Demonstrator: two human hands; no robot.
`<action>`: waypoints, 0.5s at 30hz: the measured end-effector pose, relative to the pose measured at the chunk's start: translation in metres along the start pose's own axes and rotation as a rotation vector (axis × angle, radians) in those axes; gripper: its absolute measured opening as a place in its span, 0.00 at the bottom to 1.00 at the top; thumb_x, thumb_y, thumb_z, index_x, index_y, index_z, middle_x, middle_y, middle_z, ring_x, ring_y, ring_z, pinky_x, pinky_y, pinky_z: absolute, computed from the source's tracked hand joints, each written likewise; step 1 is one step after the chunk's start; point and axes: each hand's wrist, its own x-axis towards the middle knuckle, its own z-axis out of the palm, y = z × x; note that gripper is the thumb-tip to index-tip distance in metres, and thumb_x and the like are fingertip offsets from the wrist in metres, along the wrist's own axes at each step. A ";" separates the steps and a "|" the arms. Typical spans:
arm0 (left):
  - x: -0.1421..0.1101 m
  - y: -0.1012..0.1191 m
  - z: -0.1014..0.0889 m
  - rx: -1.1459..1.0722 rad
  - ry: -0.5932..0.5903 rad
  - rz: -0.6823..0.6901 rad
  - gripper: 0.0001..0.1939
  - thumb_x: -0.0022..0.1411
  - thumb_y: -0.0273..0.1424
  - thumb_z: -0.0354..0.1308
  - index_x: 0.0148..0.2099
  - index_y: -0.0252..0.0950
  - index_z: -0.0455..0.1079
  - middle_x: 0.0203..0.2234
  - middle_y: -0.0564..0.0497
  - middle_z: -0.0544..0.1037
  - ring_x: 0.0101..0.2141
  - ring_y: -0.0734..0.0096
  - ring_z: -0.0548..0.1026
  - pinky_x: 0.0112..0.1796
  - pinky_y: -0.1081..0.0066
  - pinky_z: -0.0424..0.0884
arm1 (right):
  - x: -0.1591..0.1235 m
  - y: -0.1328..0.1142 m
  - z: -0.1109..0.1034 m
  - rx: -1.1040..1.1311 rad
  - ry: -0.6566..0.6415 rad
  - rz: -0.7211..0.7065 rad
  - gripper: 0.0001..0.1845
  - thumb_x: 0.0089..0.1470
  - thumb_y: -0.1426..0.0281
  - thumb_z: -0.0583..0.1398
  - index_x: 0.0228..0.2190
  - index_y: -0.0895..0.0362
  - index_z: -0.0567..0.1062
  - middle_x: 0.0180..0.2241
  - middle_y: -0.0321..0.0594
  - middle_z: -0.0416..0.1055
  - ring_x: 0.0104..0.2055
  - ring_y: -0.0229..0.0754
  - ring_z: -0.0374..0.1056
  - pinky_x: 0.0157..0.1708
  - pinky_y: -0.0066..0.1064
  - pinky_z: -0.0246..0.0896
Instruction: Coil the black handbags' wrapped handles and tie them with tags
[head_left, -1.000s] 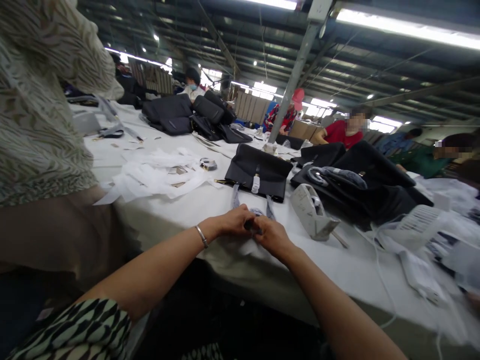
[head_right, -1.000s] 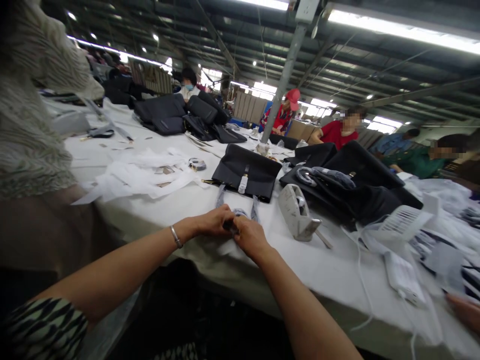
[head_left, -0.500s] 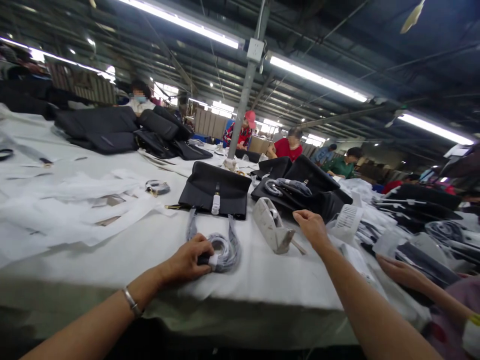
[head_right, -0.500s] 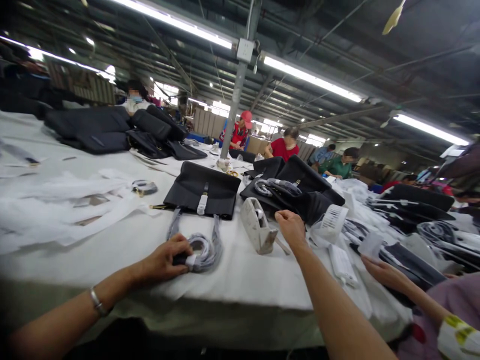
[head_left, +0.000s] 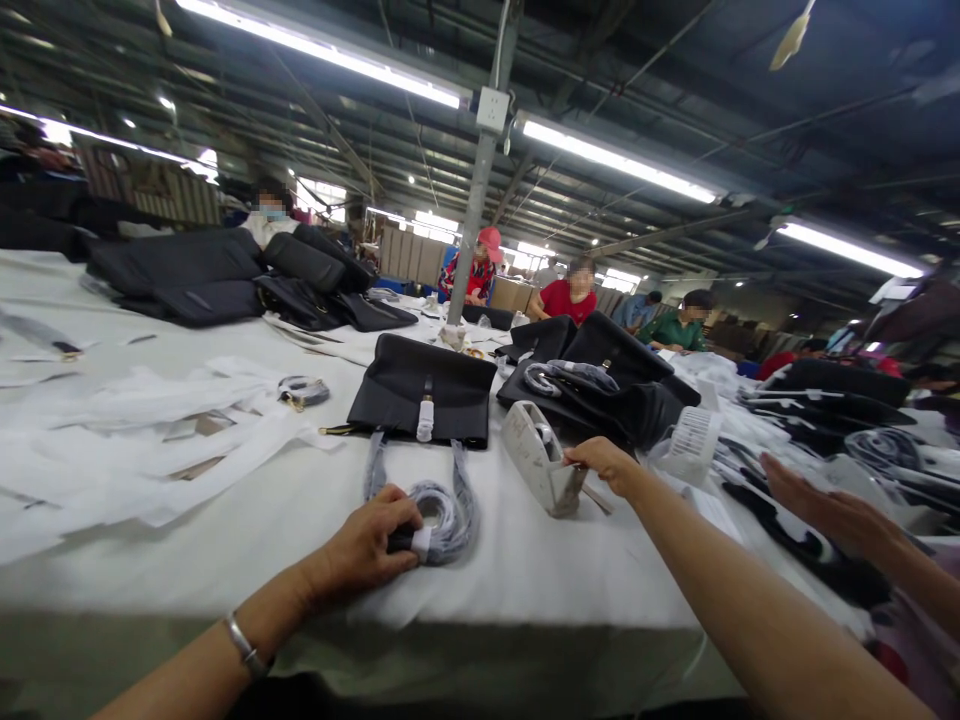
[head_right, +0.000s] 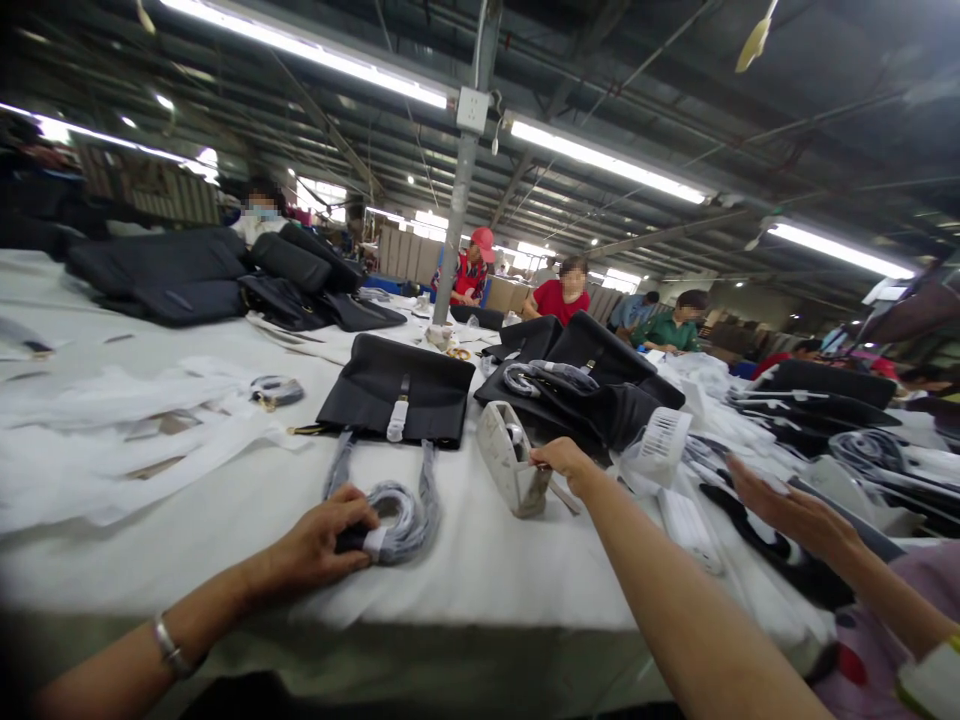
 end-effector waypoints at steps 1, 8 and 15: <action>0.000 -0.001 0.000 0.003 -0.002 0.001 0.13 0.50 0.27 0.61 0.40 0.37 0.68 0.40 0.49 0.66 0.39 0.66 0.69 0.43 0.67 0.68 | -0.001 0.000 0.000 0.022 0.015 0.016 0.09 0.41 0.69 0.64 0.15 0.60 0.76 0.20 0.40 0.72 0.27 0.38 0.63 0.32 0.31 0.55; 0.000 -0.003 0.001 -0.004 0.001 0.010 0.12 0.51 0.30 0.61 0.40 0.37 0.69 0.40 0.50 0.66 0.39 0.67 0.70 0.43 0.67 0.68 | -0.013 -0.003 -0.008 0.157 0.125 0.073 0.08 0.39 0.67 0.64 0.20 0.60 0.76 0.28 0.44 0.76 0.32 0.41 0.66 0.31 0.31 0.55; -0.001 -0.002 0.001 -0.017 0.015 0.000 0.12 0.51 0.31 0.62 0.40 0.36 0.69 0.39 0.49 0.66 0.39 0.66 0.69 0.44 0.66 0.68 | -0.043 0.014 -0.030 0.271 0.097 0.117 0.11 0.42 0.63 0.62 0.22 0.60 0.75 0.29 0.44 0.75 0.28 0.37 0.66 0.30 0.31 0.59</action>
